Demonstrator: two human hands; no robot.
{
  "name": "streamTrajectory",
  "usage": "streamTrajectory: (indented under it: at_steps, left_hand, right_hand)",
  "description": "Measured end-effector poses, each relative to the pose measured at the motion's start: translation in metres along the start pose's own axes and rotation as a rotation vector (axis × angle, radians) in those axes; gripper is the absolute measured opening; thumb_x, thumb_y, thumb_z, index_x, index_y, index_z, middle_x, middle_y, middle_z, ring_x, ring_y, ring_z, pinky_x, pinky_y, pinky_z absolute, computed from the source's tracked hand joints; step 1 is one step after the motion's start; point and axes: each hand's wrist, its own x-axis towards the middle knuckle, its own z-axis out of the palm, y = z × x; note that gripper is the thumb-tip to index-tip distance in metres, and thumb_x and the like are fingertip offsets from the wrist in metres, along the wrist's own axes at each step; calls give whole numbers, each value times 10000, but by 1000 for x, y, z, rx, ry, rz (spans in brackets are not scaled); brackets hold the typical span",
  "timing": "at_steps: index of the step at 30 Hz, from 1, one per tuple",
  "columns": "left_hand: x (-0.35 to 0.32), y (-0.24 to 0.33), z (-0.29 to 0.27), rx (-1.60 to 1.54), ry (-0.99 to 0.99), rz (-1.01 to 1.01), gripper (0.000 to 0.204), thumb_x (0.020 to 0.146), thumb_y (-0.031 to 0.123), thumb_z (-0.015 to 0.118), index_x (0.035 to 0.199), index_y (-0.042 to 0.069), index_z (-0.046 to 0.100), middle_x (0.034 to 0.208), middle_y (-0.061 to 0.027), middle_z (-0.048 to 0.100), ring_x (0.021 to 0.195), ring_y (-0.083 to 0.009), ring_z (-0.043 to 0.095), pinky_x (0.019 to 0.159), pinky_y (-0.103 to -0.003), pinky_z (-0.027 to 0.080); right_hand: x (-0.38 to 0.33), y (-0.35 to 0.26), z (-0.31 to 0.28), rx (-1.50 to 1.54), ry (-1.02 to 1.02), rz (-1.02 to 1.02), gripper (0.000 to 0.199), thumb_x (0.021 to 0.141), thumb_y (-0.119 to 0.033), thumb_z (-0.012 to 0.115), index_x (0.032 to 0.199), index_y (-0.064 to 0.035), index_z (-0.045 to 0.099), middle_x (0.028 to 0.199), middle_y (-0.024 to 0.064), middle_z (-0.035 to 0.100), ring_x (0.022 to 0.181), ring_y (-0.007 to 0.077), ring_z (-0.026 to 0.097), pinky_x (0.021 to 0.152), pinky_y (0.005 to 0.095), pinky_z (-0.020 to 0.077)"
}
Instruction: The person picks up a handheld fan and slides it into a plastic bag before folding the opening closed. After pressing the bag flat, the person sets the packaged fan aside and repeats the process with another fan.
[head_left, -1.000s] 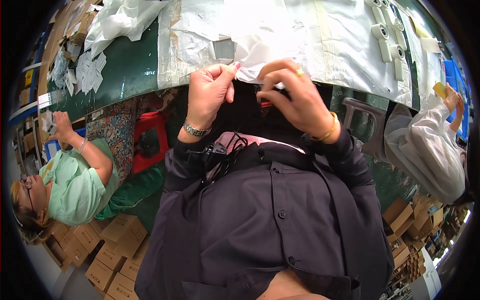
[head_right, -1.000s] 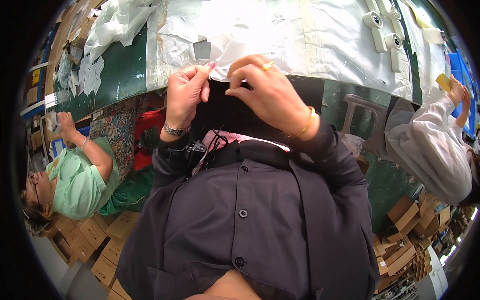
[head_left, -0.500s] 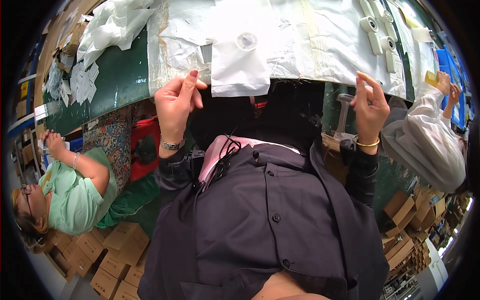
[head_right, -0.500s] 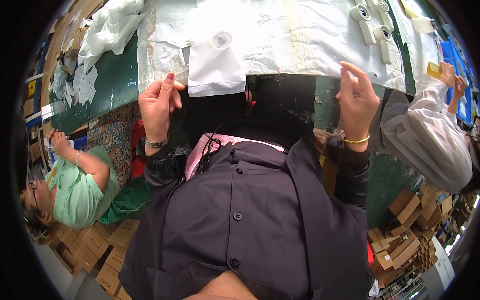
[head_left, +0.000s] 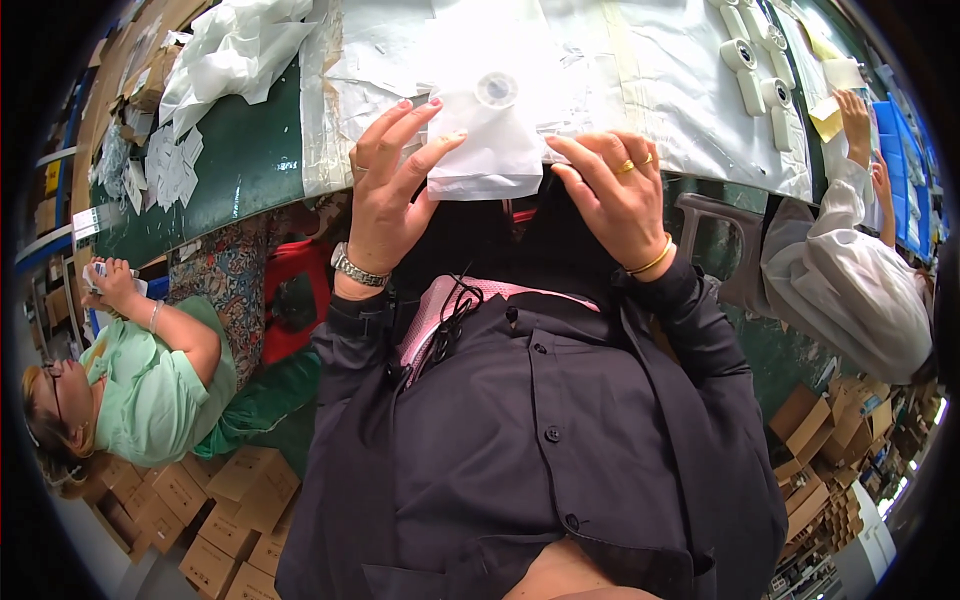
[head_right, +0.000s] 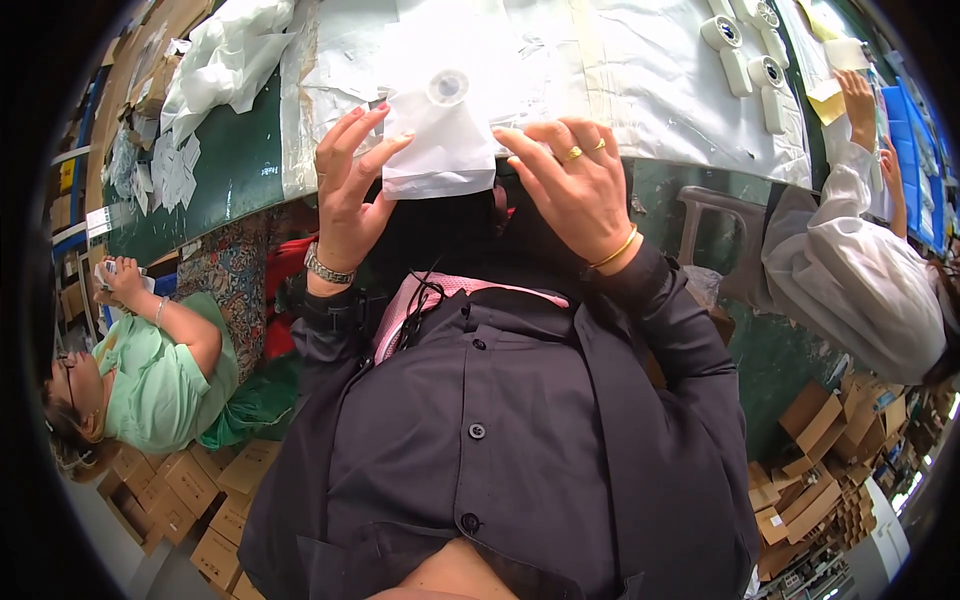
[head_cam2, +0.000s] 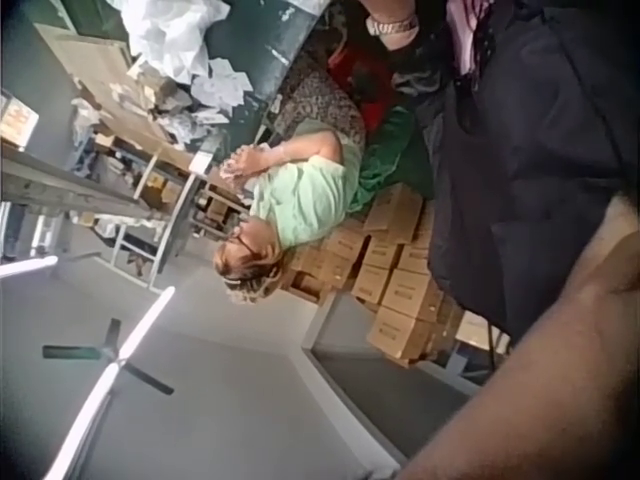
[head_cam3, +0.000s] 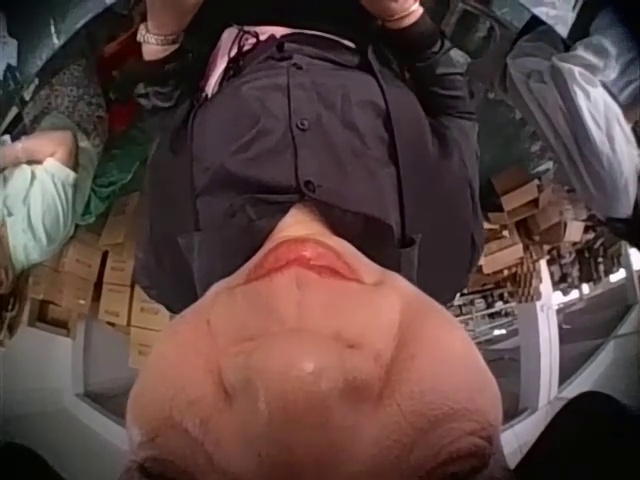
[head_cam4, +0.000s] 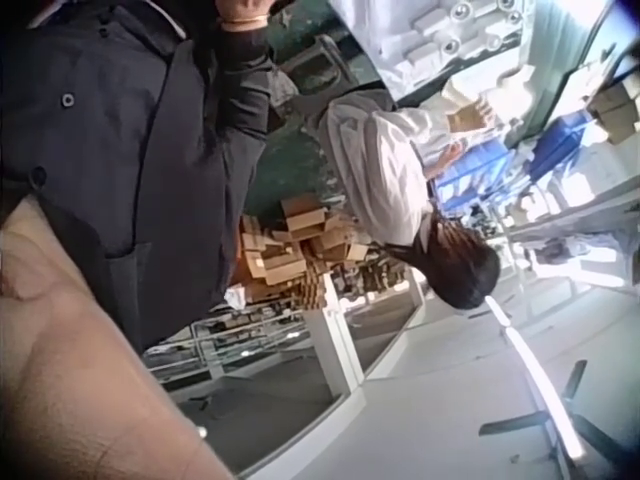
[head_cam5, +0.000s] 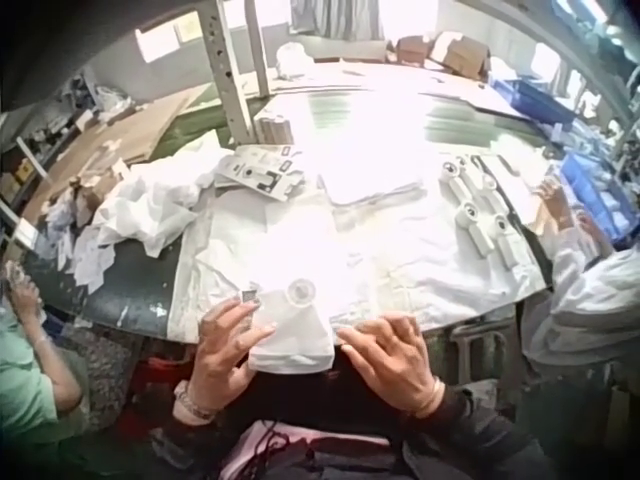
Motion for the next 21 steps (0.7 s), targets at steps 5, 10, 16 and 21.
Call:
streamTrajectory:
  at_steps: [5, 10, 16, 21]
  left_hand:
    - [3, -11, 8, 30, 22, 48, 433, 823, 46, 813, 1212, 236, 789, 1489, 6, 666, 1437, -276, 533, 1145, -400, 386]
    - [8, -12, 12, -27, 46, 45, 293, 868, 108, 825, 1139, 215, 792, 1379, 7, 737, 1410, -274, 561, 1115, -403, 387]
    - [21, -5, 12, -122, 89, -72, 126, 910, 162, 840, 1020, 130, 788, 1160, -41, 777, 1345, -299, 600, 1074, -404, 399]
    - [30, 2, 25, -263, 241, -361, 118, 916, 185, 846, 880, 97, 776, 951, -28, 767, 1183, -281, 647, 1025, -414, 379]
  right_hand:
    - [19, -14, 10, -5, 21, 0, 499, 824, -100, 846, 1297, -233, 761, 1286, -5, 710, 1278, 243, 552, 1055, 384, 400]
    - [32, -11, 16, 28, 36, -84, 420, 839, -107, 841, 1235, -235, 781, 1295, -38, 736, 1271, 246, 555, 1062, 390, 373]
    - [46, -9, 30, 233, 163, 52, 200, 902, -141, 824, 1098, -168, 792, 1090, -18, 781, 1109, 243, 635, 1021, 380, 364]
    - [58, -9, 35, 253, 272, 159, 109, 956, -203, 809, 913, -113, 764, 845, 6, 727, 877, 217, 640, 948, 368, 351]
